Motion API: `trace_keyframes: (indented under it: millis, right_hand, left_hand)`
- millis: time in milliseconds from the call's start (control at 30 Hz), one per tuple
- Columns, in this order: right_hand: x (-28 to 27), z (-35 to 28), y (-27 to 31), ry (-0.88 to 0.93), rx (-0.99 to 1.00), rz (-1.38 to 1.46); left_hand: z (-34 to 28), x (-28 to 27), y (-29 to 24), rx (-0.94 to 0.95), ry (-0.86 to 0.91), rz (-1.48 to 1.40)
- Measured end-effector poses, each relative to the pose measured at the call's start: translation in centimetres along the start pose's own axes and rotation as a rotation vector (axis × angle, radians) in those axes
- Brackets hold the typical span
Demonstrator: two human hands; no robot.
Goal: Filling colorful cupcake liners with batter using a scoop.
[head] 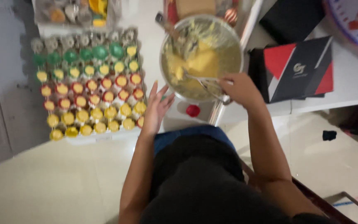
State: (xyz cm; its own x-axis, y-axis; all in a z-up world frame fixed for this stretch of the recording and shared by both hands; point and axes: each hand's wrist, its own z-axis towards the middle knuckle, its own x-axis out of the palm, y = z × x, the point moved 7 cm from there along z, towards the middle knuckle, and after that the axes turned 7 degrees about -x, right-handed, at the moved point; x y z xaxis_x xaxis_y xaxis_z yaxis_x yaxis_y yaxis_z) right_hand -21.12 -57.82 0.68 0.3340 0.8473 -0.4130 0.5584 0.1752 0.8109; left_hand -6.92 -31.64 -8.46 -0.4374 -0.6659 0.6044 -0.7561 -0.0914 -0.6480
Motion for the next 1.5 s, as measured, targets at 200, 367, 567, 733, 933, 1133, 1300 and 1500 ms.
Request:
trace_keyframes:
  millis: [200, 367, 567, 733, 933, 1133, 1300, 1500]
  right_hand:
    - [-0.7, 0.4, -3.2, -0.151, -0.248, -0.418]
    - [1.9, -0.6, -1.3, -0.003, -0.07, -0.436]
    - [3.3, 0.1, -1.5, 0.091, -0.036, -0.385]
    - [3.7, -1.8, -6.9, 0.131, -0.059, -0.354]
    - [3.5, -7.1, -14.5, -0.033, 0.274, 0.586]
    - [8.1, -11.0, -11.9, 0.003, 0.326, 1.184]
    - [9.9, -10.3, -13.9, 0.145, 0.331, 1.295]
    - [10.5, -8.8, -11.3, 0.423, 0.291, 1.36]
  left_hand:
    - [-0.7, -1.3, -0.7, 0.033, -0.019, 0.094]
    - [-1.9, -1.8, -2.5, 0.088, -0.094, 0.238]
    - [-0.3, -4.2, -1.5, 0.243, -0.09, 0.216]
    - [-1.2, -1.6, -2.0, 0.259, -0.038, 0.273]
    - [-1.9, -3.6, -0.7, 0.176, -0.065, 0.378]
    - [-3.6, -5.5, -1.9, 0.151, -0.136, 0.356]
    - [-4.3, -5.4, -3.0, 0.152, -0.156, 0.305]
    - [-5.5, -4.6, -3.7, 0.093, -0.138, 0.279]
